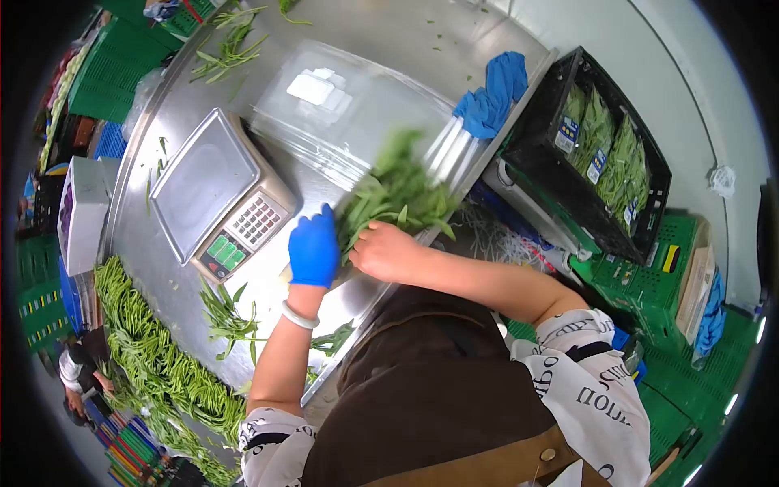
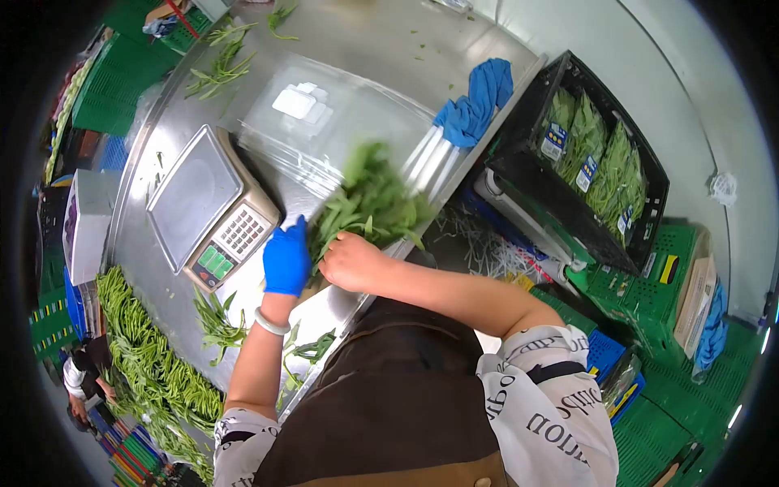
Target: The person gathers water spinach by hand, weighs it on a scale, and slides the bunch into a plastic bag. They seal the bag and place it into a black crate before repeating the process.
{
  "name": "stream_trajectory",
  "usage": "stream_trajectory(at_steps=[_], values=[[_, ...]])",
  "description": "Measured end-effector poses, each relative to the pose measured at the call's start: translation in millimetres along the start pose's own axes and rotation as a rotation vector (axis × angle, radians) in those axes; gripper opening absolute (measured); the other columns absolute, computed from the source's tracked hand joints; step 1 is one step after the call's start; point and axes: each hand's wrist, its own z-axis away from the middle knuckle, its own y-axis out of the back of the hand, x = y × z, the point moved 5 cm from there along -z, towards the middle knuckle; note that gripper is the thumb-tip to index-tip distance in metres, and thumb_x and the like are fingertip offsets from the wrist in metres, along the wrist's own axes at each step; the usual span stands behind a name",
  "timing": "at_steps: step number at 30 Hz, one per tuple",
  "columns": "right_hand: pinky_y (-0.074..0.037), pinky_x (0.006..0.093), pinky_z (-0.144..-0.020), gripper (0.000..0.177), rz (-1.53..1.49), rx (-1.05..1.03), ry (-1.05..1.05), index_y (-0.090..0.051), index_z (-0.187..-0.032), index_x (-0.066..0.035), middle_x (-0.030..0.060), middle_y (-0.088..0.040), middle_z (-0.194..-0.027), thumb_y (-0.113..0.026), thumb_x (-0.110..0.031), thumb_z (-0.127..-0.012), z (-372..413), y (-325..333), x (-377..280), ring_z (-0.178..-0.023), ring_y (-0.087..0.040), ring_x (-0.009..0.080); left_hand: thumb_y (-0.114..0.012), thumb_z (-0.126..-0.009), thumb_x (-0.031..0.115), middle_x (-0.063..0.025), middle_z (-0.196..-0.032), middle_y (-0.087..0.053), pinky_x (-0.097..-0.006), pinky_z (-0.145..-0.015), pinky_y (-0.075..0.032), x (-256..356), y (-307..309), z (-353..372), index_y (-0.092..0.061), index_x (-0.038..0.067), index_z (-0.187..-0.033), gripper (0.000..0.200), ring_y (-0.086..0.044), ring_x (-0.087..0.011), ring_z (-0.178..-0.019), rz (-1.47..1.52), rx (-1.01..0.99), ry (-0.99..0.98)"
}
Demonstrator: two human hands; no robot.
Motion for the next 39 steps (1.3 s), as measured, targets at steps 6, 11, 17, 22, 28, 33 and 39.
stream_trajectory(at_steps=[6,11,17,22,28,33,39], values=[[-0.048,0.0380,-0.072,0.020,-0.215,-0.194,-0.122,-0.063,-0.075,-0.008,0.0069,-0.064,-0.074,-0.063,-0.028,-0.079,10.6,-70.3,19.7,-0.082,-0.063,0.0254,-0.056,-0.079,0.011,-0.0194,-0.102,-0.063,-0.0420,-0.081,-0.048,-20.2,-38.8,31.4,-0.050,0.006,-0.129,0.051,-0.058,-0.0377,-0.092,0.377,-0.270,0.050],[-0.047,0.0396,-0.080,0.020,-0.382,-0.264,-0.121,-0.060,-0.082,-0.007,0.0071,-0.061,-0.084,-0.059,-0.027,-0.083,13.0,-84.2,25.1,-0.091,-0.058,0.0285,-0.075,-0.068,0.045,-0.0271,-0.140,-0.035,-0.0500,-0.099,-0.034,6.7,-37.3,65.8,-0.025,0.002,-0.143,0.100,-0.041,-0.0450,-0.120,0.431,-0.112,0.027],[-0.043,0.0365,-0.085,0.020,-0.036,-0.277,0.115,-0.061,-0.093,-0.007,0.0084,-0.061,-0.091,-0.053,-0.017,-0.078,7.7,-31.0,-11.0,-0.093,-0.056,0.0252,-0.067,-0.074,0.033,-0.0207,-0.143,-0.031,-0.0503,-0.105,-0.027,15.2,-59.9,71.3,-0.025,0.007,-0.144,0.085,-0.035,-0.0392,-0.127,0.167,-0.063,0.165],[-0.037,0.0404,-0.094,0.071,0.176,-0.269,0.159,-0.046,-0.129,-0.006,0.0142,-0.053,-0.113,-0.070,-0.030,-0.067,-25.8,-28.4,2.9,-0.108,-0.048,0.0279,-0.067,-0.073,0.021,-0.0191,-0.139,-0.038,-0.0495,-0.104,-0.029,25.1,-64.8,84.6,-0.036,0.007,-0.139,0.074,-0.038,-0.0389,-0.125,0.157,0.058,0.140],[-0.045,0.0421,-0.086,0.084,-0.089,-0.645,-0.052,-0.046,-0.127,-0.007,0.0174,-0.060,-0.103,-0.080,-0.038,-0.057,-66.0,-31.7,65.4,-0.101,-0.057,0.0334,-0.070,-0.074,0.015,-0.0160,-0.134,-0.044,-0.0462,-0.101,-0.032,8.1,-9.7,72.1,-0.051,0.006,-0.128,0.058,-0.040,-0.0355,-0.122,0.278,0.332,0.049],[-0.047,0.0415,-0.086,0.078,-0.270,-0.205,-0.589,-0.047,-0.124,-0.005,0.0189,-0.060,-0.112,-0.077,-0.041,-0.062,-13.5,92.9,162.8,-0.103,-0.058,0.0335,-0.061,-0.082,0.002,-0.0163,-0.115,-0.059,-0.0398,-0.090,-0.042,-9.8,-0.7,0.0,-0.055,0.004,-0.120,0.039,-0.056,-0.0336,-0.103,0.758,0.681,0.194],[-0.037,0.0336,-0.100,0.088,-0.778,-0.049,-1.023,-0.037,-0.135,0.002,0.0204,-0.052,-0.126,-0.074,-0.044,-0.070,128.2,129.1,229.2,-0.118,-0.050,0.0261,-0.063,-0.082,0.009,-0.0151,-0.094,-0.062,-0.0406,-0.081,-0.045,70.9,-63.9,-147.5,-0.065,0.005,-0.096,0.015,-0.059,-0.0331,-0.088,0.916,0.464,0.029]])
